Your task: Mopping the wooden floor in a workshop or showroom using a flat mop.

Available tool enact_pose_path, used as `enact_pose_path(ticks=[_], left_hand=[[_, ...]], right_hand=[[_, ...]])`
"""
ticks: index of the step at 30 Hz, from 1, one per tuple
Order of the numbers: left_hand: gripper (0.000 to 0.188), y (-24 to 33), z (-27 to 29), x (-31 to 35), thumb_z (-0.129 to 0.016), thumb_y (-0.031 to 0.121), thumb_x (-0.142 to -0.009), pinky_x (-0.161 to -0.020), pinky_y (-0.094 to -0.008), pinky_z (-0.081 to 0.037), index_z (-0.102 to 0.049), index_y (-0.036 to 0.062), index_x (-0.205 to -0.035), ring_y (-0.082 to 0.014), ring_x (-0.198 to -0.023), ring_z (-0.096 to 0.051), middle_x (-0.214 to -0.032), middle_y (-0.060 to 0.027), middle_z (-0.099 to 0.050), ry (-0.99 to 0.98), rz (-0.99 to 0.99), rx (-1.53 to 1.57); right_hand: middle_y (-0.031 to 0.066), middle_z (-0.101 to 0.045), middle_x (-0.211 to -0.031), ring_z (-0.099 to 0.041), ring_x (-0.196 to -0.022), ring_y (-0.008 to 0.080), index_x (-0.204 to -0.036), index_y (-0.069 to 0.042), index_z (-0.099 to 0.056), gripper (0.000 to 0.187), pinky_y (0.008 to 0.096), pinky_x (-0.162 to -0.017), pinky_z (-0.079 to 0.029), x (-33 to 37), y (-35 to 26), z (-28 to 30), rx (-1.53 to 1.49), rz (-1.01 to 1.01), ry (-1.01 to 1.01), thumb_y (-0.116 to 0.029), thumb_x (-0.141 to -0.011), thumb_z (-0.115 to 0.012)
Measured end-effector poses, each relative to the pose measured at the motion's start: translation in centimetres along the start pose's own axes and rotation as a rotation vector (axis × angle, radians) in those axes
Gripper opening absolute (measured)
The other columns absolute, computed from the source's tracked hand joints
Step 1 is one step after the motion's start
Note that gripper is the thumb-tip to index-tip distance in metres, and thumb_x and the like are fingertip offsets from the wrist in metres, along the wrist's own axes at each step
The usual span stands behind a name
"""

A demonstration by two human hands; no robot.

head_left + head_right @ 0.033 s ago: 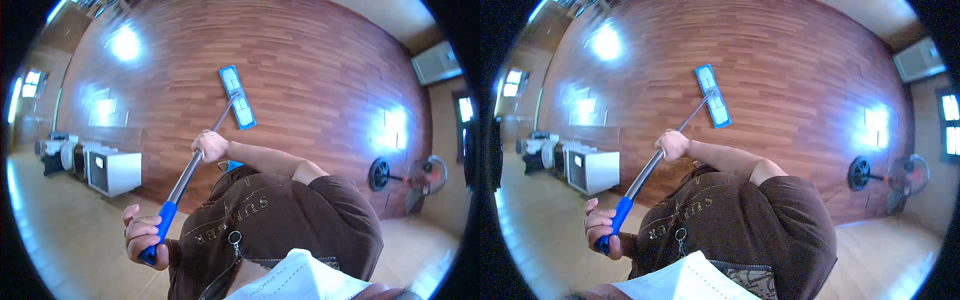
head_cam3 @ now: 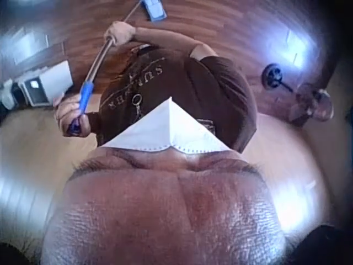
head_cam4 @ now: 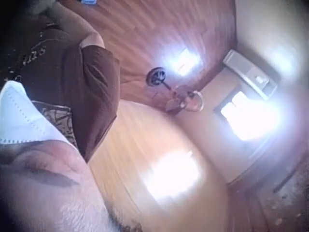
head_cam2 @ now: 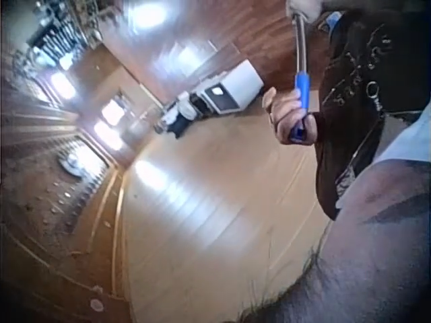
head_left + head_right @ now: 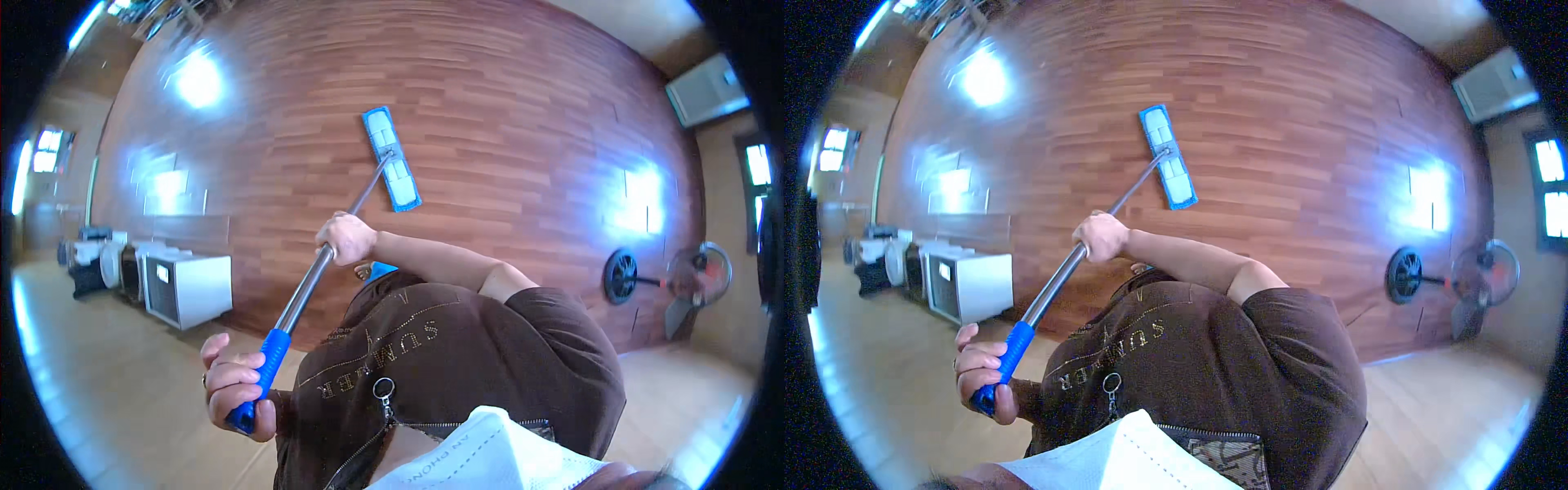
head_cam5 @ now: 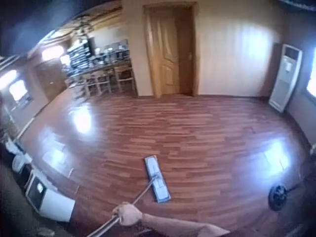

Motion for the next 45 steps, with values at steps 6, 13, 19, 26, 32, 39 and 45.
enact_pose_path(ticks=[6,13,19,26,32,39,45], left_hand=[[0.024,-3.6,-3.3,-4.1,-0.066,0.016,-0.065,-0.068,-0.0447,-0.053,-0.056,0.0048,-0.084,-0.0273,-0.072,-0.064,-0.080,-0.0111,-0.057,-0.269,-0.182,0.404],[0.026,-6.9,-10.5,-9.1,-0.069,0.012,-0.062,-0.068,-0.0421,-0.054,-0.058,0.0045,-0.084,-0.0304,-0.075,-0.065,-0.081,-0.0124,-0.058,-0.513,-0.218,0.769],[0.025,-7.4,-16.0,-11.9,-0.069,0.007,-0.055,-0.071,-0.0421,-0.054,-0.060,0.0036,-0.077,-0.0311,-0.077,-0.066,-0.077,-0.0118,-0.060,-0.777,-0.133,0.918],[0.020,-8.3,-20.5,-13.1,-0.068,0.006,-0.054,-0.076,-0.0397,-0.054,-0.061,0.0032,-0.073,-0.0292,-0.080,-0.066,-0.077,-0.0115,-0.060,-1.037,-0.121,1.075],[0.018,-7.8,-23.4,-13.5,-0.068,0.005,-0.056,-0.078,-0.0386,-0.055,-0.062,0.0036,-0.074,-0.0270,-0.079,-0.065,-0.078,-0.0113,-0.060,-1.193,-0.139,1.157],[0.019,-5.8,-24.9,-13.9,-0.073,0.006,-0.060,-0.070,-0.0355,-0.053,-0.067,0.0052,-0.078,-0.0254,-0.074,-0.064,-0.081,-0.0117,-0.061,-1.395,-0.417,1.225],[0.016,-3.6,-26.0,-13.5,-0.074,0.008,-0.068,-0.086,-0.0414,-0.042,-0.066,0.0082,-0.082,-0.0291,-0.088,-0.061,-0.095,-0.0092,-0.062,-1.717,-0.508,1.292]], right_hand=[[0.0138,-0.060,-0.063,-0.061,-0.068,0.0352,-0.060,-0.009,-0.056,0.020,0.0461,-0.068,-0.046,6.0,1.4,5.8,0.124,-0.224,0.293,-0.023,-0.072,-0.065],[0.0098,-0.063,-0.069,-0.062,-0.074,0.0308,-0.066,-0.011,-0.063,0.011,0.0430,-0.072,-0.044,13.7,2.5,10.3,0.270,-0.543,0.568,-0.021,-0.065,-0.068],[0.0032,-0.065,-0.072,-0.064,-0.080,0.0260,-0.069,-0.016,-0.065,0.013,0.0421,-0.073,-0.044,19.8,3.5,10.4,0.370,-0.754,0.724,-0.017,-0.056,-0.068],[0.0023,-0.062,-0.068,-0.062,-0.074,0.0269,-0.063,-0.017,-0.062,0.009,0.0413,-0.071,-0.043,24.2,1.3,8.3,0.498,-1.039,0.919,-0.016,-0.057,-0.069],[0.0075,-0.060,-0.061,-0.061,-0.067,0.0300,-0.057,-0.013,-0.057,0.027,0.0414,-0.067,-0.043,26.3,-1.2,6.3,0.534,-1.219,0.985,-0.029,-0.076,-0.065],[0.0089,-0.058,-0.057,-0.060,-0.062,0.0309,-0.054,-0.012,-0.055,0.029,0.0426,-0.063,-0.043,27.2,-4.1,3.5,0.569,-1.285,1.119,-0.029,-0.075,-0.066],[0.0089,-0.054,-0.054,-0.057,-0.056,0.0293,-0.052,-0.010,-0.049,0.028,0.0406,-0.063,-0.043,28.4,-4.4,2.4,0.734,-1.234,1.225,-0.021,-0.072,-0.067]])
Point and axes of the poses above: each hand's wrist, its own x-axis away from the middle knuckle, its own z-axis out of the back of the hand, y = z × x, the point moved 3 cm from there along -x, towards the middle knuckle
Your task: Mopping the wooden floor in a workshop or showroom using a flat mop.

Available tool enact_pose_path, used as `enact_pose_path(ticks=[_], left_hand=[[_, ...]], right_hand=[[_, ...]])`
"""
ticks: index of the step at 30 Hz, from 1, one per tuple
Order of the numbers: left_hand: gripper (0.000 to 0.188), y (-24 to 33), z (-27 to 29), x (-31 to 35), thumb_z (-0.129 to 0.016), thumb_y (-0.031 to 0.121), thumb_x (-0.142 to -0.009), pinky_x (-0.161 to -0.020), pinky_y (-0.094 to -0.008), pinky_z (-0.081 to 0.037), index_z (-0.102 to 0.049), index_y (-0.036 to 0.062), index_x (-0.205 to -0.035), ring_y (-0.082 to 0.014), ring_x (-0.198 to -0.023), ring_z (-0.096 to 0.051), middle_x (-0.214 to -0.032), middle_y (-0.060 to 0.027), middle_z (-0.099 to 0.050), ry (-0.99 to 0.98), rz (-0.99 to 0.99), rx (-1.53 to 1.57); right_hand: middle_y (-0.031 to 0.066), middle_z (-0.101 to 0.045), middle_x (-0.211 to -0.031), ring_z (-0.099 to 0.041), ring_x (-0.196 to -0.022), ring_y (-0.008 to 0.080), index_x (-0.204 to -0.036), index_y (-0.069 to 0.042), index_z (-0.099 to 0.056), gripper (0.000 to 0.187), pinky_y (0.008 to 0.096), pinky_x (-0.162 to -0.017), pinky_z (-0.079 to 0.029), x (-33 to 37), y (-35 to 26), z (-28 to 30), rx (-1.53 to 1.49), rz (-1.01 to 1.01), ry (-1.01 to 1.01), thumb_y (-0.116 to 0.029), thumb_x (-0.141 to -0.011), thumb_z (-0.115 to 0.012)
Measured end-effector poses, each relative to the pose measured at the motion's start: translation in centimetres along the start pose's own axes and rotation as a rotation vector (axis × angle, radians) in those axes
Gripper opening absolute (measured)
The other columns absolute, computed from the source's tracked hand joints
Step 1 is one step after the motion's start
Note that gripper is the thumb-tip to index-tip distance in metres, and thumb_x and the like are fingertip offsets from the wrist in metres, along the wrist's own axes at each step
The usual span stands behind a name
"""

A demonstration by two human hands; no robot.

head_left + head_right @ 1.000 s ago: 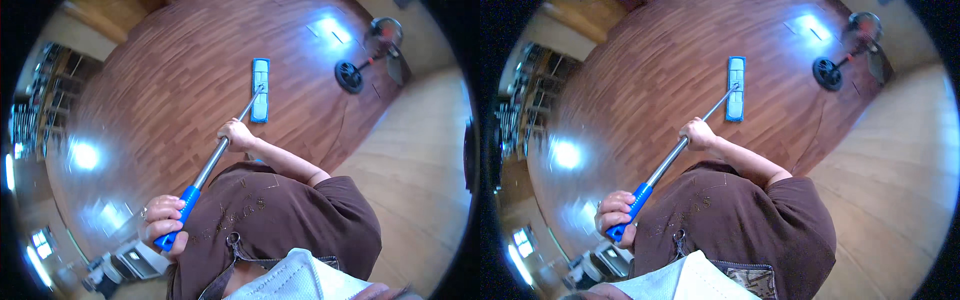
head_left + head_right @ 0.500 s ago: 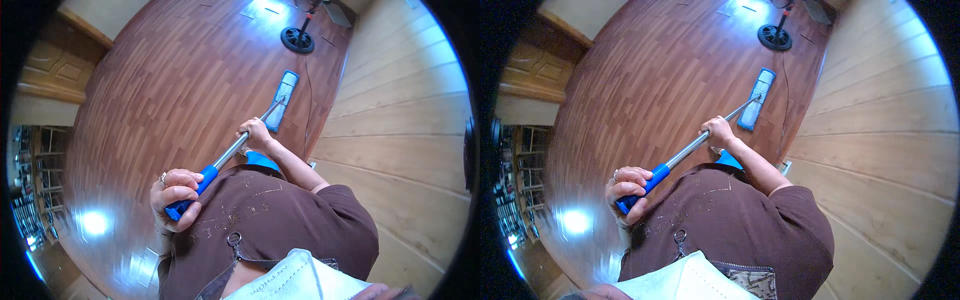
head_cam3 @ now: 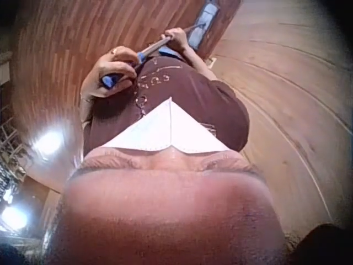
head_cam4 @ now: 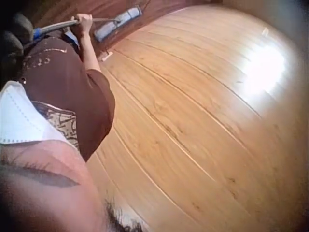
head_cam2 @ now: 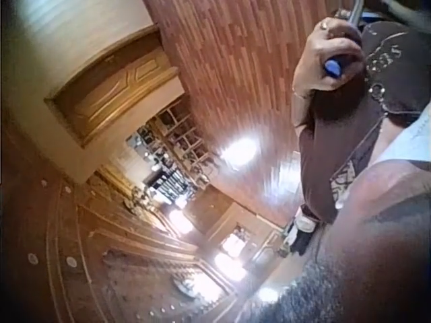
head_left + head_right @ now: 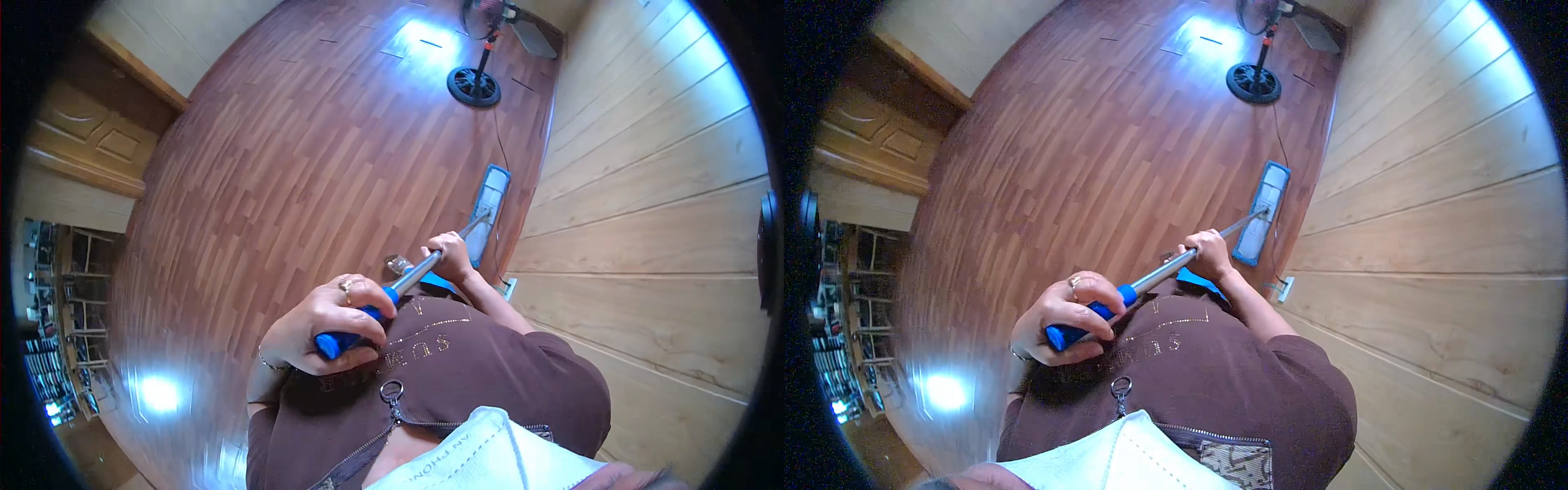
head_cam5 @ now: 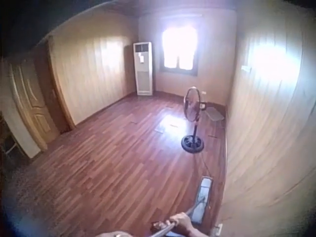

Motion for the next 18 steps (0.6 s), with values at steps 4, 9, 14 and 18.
enact_pose_path(ticks=[4,9,14,18], left_hand=[[0.013,-0.3,0.0,-0.5,-0.073,0.007,-0.071,-0.093,-0.0433,-0.040,-0.060,0.0080,-0.076,-0.0276,-0.094,-0.062,-0.089,-0.0050,-0.065,0.016,0.012,-0.130],[0.009,-1.4,-1.2,-0.5,-0.071,0.009,-0.075,-0.097,-0.0430,-0.036,-0.063,0.0085,-0.078,-0.0257,-0.103,-0.063,-0.094,-0.0056,-0.067,0.089,0.086,-0.160],[0.012,-3.5,-2.3,0.5,-0.070,0.010,-0.080,-0.100,-0.0419,-0.035,-0.061,0.0068,-0.087,-0.0254,-0.113,-0.058,-0.105,-0.0058,-0.065,0.231,0.231,-0.174],[0.016,-4.4,-3.8,0.8,-0.072,0.011,-0.080,-0.099,-0.0416,-0.035,-0.059,0.0065,-0.087,-0.0276,-0.119,-0.055,-0.108,-0.0062,-0.064,0.289,0.282,-0.166]], right_hand=[[0.0084,-0.054,-0.053,-0.058,-0.056,0.0276,-0.052,-0.011,-0.048,0.027,0.0381,-0.065,-0.043,-0.6,1.8,0.0,0.009,0.072,0.054,-0.018,-0.071,-0.067],[0.0070,-0.055,-0.053,-0.059,-0.057,0.0276,-0.054,-0.011,-0.050,0.025,0.0367,-0.068,-0.043,-2.2,3.4,-0.1,-0.020,0.103,0.010,-0.018,-0.071,-0.068],[0.0035,-0.064,-0.068,-0.064,-0.077,0.0236,-0.067,-0.017,-0.065,0.009,0.0374,-0.078,-0.043,-5.6,6.7,-2.3,-0.036,0.114,-0.219,-0.022,-0.074,-0.067],[-0.0017,-0.063,-0.070,-0.063,-0.079,0.0215,-0.067,-0.018,-0.062,0.011,0.0384,-0.077,-0.043,-7.6,9.4,-4.6,-0.149,0.205,-0.250,-0.024,-0.071,-0.071]])
Point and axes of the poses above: each hand's wrist, its own x-axis away from the middle knuckle, its own z-axis out of the back of the hand, y = z × x, the point moved 3 cm from there along -x, towards the middle knuckle
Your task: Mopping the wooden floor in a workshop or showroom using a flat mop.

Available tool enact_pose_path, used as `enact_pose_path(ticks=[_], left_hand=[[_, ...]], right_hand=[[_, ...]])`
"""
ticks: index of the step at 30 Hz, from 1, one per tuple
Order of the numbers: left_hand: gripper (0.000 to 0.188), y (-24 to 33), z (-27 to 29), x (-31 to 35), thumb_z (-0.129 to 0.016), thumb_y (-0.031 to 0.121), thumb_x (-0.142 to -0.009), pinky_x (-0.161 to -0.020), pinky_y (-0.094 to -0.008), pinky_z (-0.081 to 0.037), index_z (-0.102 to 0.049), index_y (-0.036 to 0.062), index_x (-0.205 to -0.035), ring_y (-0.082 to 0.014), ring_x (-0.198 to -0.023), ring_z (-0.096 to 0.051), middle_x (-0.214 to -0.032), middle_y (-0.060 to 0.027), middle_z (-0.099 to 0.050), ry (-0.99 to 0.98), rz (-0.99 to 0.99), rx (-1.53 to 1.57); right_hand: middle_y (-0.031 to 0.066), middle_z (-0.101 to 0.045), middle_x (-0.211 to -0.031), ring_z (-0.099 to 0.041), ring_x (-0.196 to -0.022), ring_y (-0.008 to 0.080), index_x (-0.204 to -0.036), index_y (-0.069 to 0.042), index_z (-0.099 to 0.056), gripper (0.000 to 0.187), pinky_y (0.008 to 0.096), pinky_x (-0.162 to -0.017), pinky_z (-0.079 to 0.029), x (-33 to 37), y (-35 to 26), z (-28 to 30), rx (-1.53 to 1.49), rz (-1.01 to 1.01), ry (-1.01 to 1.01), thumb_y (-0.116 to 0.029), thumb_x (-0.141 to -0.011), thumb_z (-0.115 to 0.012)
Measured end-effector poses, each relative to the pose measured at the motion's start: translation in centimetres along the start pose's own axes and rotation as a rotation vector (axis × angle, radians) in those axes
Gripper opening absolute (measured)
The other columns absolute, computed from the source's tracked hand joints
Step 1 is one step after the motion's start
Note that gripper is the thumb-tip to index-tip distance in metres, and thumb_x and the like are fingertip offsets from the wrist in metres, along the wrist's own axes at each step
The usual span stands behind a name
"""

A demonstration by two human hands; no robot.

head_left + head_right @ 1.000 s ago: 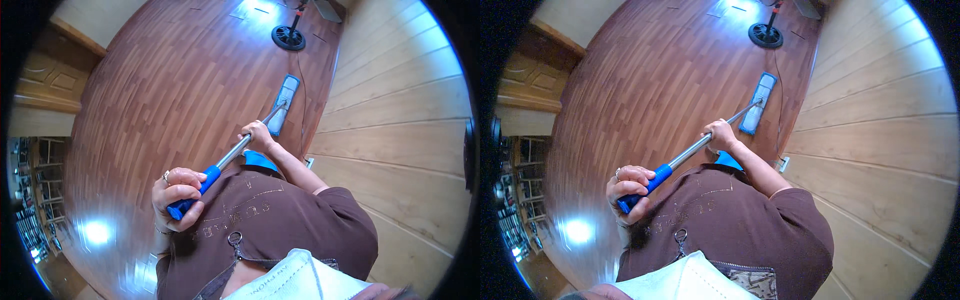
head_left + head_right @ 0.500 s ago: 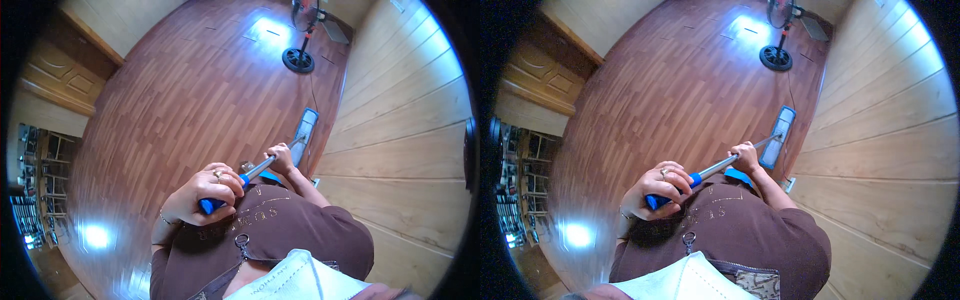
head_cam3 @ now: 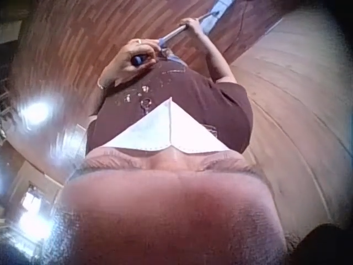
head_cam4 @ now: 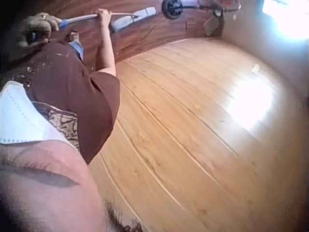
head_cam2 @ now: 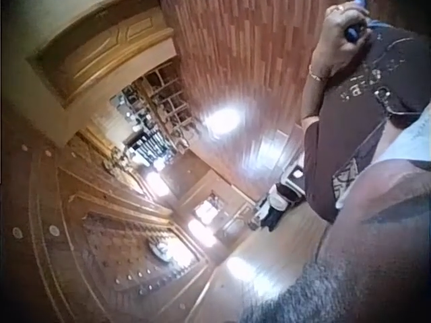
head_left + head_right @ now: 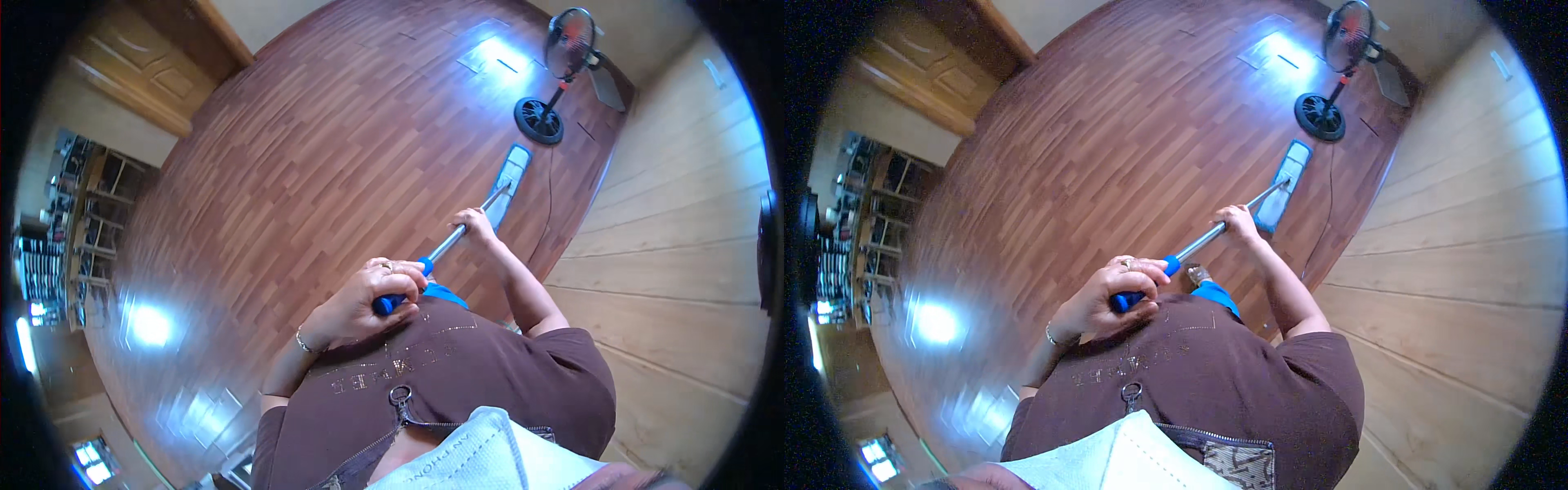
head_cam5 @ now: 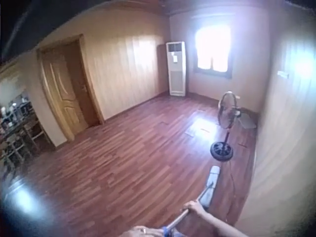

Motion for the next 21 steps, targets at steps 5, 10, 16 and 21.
enact_pose_path(ticks=[5,10,16,21], left_hand=[[0.016,0.6,-1.3,2.4,-0.073,0.012,-0.080,-0.098,-0.0418,-0.036,-0.060,0.0069,-0.086,-0.0283,-0.118,-0.057,-0.106,-0.0060,-0.065,0.160,0.080,-0.018],[0.018,4.5,-1.8,6.2,-0.074,0.010,-0.075,-0.092,-0.0429,-0.039,-0.062,0.0092,-0.087,-0.0274,-0.110,-0.060,-0.104,-0.0060,-0.066,0.370,0.133,-0.207],[0.015,12.2,-4.7,9.9,-0.073,0.010,-0.062,-0.077,-0.0393,-0.048,-0.064,0.0108,-0.074,-0.0285,-0.089,-0.066,-0.087,-0.0083,-0.068,0.618,0.082,-0.327],[0.015,19.4,-8.1,11.7,-0.072,0.020,-0.068,-0.070,-0.0395,-0.051,-0.063,0.0092,-0.073,-0.0268,-0.082,-0.065,-0.083,-0.0079,-0.068,0.784,0.091,-0.433]], right_hand=[[-0.0026,-0.064,-0.077,-0.063,-0.084,0.0226,-0.073,-0.019,-0.064,0.016,0.0394,-0.079,-0.043,-3.4,0.5,-3.3,0.020,0.188,-0.265,-0.023,-0.061,-0.074],[0.0005,-0.067,-0.081,-0.062,-0.091,0.0238,-0.078,-0.020,-0.069,0.015,0.0490,-0.082,-0.042,-5.9,-6.4,-5.4,0.018,0.236,-0.511,-0.022,-0.063,-0.069],[0.0057,-0.068,-0.075,-0.066,-0.077,0.0284,-0.078,-0.022,-0.069,0.016,0.0476,-0.083,-0.044,-3.2,-17.2,-5.5,-0.055,0.483,-0.603,-0.021,-0.063,-0.068],[0.0078,-0.068,-0.072,-0.066,-0.073,0.0286,-0.076,-0.017,-0.069,0.010,0.0416,-0.072,-0.047,-0.1,-25.6,-5.0,-0.383,0.753,-0.870,-0.020,-0.066,-0.066]])
Point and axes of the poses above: each hand's wrist, its own x-axis away from the middle knuckle, its own z-axis out of the back of the hand, y = z × x, the point moved 3 cm from there along -x, towards the middle knuckle
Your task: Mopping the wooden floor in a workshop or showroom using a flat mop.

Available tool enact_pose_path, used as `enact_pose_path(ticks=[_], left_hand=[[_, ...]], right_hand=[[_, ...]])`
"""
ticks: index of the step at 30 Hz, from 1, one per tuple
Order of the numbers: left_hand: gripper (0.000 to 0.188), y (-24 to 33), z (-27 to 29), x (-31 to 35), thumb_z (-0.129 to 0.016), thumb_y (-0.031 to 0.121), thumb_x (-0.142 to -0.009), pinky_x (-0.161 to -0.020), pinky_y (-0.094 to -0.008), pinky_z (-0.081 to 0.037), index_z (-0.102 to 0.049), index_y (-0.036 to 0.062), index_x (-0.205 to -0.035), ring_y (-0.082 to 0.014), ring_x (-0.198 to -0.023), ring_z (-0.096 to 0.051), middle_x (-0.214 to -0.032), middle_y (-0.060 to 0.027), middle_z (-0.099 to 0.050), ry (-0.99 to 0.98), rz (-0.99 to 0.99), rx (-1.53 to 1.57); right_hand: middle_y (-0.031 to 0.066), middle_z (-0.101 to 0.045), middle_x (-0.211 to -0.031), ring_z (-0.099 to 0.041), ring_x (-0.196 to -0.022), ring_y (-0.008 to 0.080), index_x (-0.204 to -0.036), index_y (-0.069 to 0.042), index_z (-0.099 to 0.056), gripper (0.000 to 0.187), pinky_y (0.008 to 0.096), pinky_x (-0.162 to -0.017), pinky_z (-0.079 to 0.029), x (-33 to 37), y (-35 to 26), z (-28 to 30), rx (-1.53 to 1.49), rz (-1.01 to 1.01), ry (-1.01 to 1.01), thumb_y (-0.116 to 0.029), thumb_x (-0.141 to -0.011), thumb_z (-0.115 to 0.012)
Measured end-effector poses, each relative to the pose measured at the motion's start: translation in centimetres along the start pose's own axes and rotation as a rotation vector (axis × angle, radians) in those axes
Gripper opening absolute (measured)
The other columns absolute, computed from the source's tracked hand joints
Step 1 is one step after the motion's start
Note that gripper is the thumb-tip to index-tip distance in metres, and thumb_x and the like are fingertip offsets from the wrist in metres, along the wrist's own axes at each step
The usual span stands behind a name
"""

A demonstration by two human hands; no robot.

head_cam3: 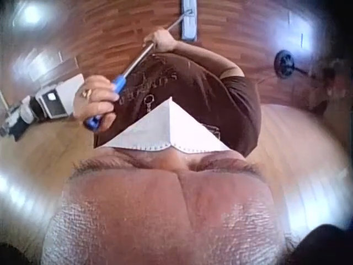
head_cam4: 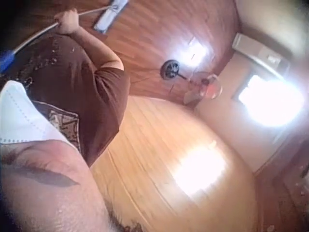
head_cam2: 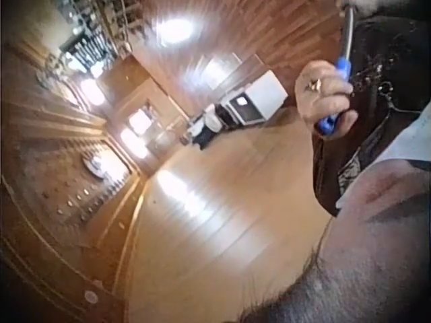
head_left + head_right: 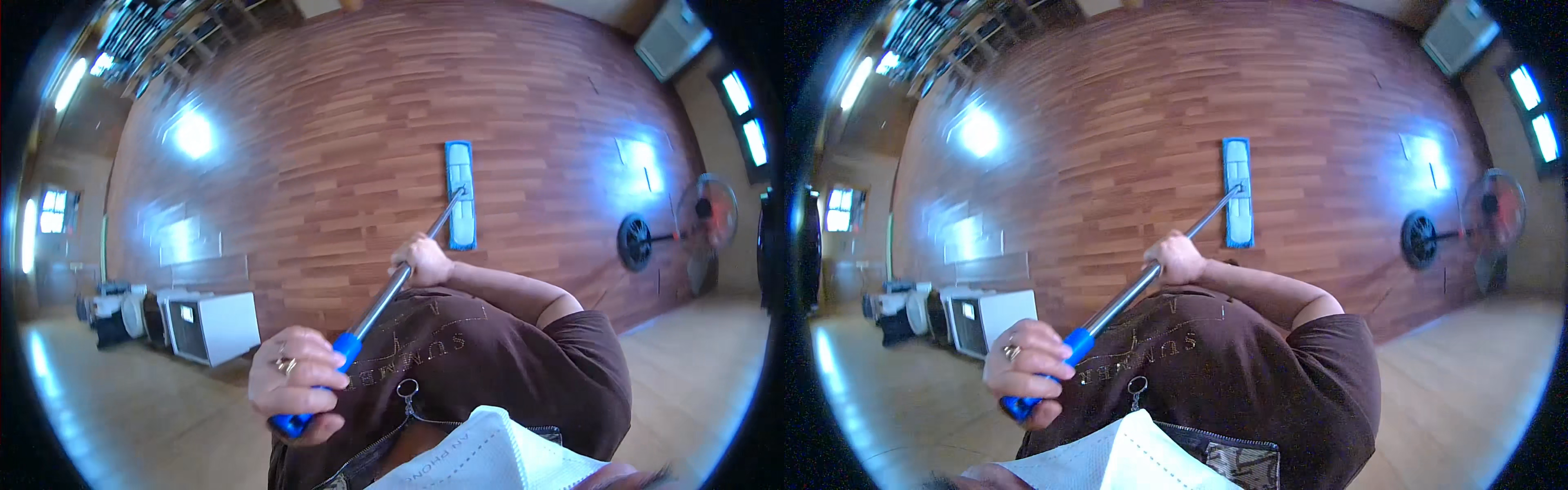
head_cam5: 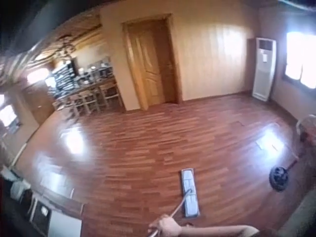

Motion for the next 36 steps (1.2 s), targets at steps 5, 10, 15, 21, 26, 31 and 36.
enact_pose_path(ticks=[5,10,15,21,26,31,36], left_hand=[[0.027,7.1,-1.0,2.5,-0.075,0.031,-0.071,-0.066,-0.0375,-0.051,-0.062,0.0079,-0.077,-0.0256,-0.078,-0.067,-0.084,-0.0092,-0.069,0.100,0.028,-0.172],[0.028,8.3,-3.8,3.6,-0.078,0.023,-0.064,-0.063,-0.0380,-0.051,-0.061,0.0063,-0.078,-0.0251,-0.070,-0.067,-0.082,-0.0102,-0.068,0.290,0.108,-0.287],[0.027,7.8,-7.9,3.2,-0.079,0.021,-0.063,-0.059,-0.0356,-0.047,-0.059,0.0065,-0.074,-0.0243,-0.062,-0.064,-0.071,-0.0083,-0.066,0.480,0.114,-0.383],[0.027,5.6,-10.4,2.8,-0.080,0.018,-0.071,-0.060,-0.0376,-0.047,-0.057,0.0063,-0.077,-0.0242,-0.059,-0.061,-0.067,-0.0071,-0.061,0.499,0.013,-0.355],[0.025,4.6,-11.8,0.6,-0.072,0.019,-0.083,-0.058,-0.0374,-0.047,-0.056,0.0004,-0.087,-0.0250,-0.052,-0.056,-0.062,-0.0063,-0.055,-0.018,-0.414,0.382],[0.017,3.7,-12.1,-0.5,-0.075,0.015,-0.080,-0.051,-0.0350,-0.044,-0.061,0.0075,-0.074,-0.0195,-0.048,-0.055,-0.061,0.0007,-0.057,0.329,-0.236,0.256],[0.015,1.9,-11.6,0.3,-0.076,0.010,-0.076,-0.050,-0.0342,-0.048,-0.062,0.0027,-0.077,-0.0175,-0.046,-0.056,-0.059,-0.0047,-0.059,0.742,-0.132,-0.375]], right_hand=[[0.0125,-0.066,-0.070,-0.065,-0.072,0.0341,-0.075,-0.012,-0.068,0.011,0.0499,-0.068,-0.050,-1.9,-5.1,-4.4,-0.108,0.225,-0.249,-0.021,-0.069,-0.067],[0.0135,-0.062,-0.067,-0.063,-0.068,0.0346,-0.067,-0.009,-0.062,0.026,0.0474,-0.060,-0.048,-2.6,-5.8,-7.8,-0.206,0.408,-0.318,-0.031,-0.080,-0.067],[0.0107,-0.067,-0.080,-0.064,-0.078,0.0357,-0.078,-0.016,-0.067,0.013,0.0492,-0.068,-0.050,-3.1,-5.0,-10.4,-0.112,0.498,-0.565,-0.014,-0.067,-0.060],[0.0145,-0.063,-0.071,-0.062,-0.070,0.0367,-0.068,-0.011,-0.064,0.023,0.0468,-0.061,-0.047,-3.3,-2.4,-11.6,-0.171,0.649,-0.622,-0.032,-0.075,-0.069],[0.0142,-0.063,-0.071,-0.062,-0.073,0.0365,-0.070,-0.010,-0.064,0.018,0.0469,-0.063,-0.047,-3.7,-5.7,-9.8,-0.078,0.837,-0.930,-0.025,-0.063,-0.072],[0.0103,-0.064,-0.072,-0.061,-0.070,0.0361,-0.082,-0.016,-0.061,0.018,0.0453,-0.066,-0.047,-5.5,-5.8,-8.7,-0.037,0.922,-1.107,-0.019,-0.066,-0.070],[0.0050,-0.061,-0.069,-0.062,-0.069,0.0286,-0.088,-0.016,-0.058,0.023,0.0398,-0.064,-0.045,-7.6,-4.3,-8.5,-0.140,0.955,-0.639,-0.021,-0.070,-0.072]])
Point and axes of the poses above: each hand's wrist, its own x-axis away from the middle knuckle, its own z-axis out of the back of the hand, y = z × x, the point moved 3 cm from there along -x, towards the middle knuckle
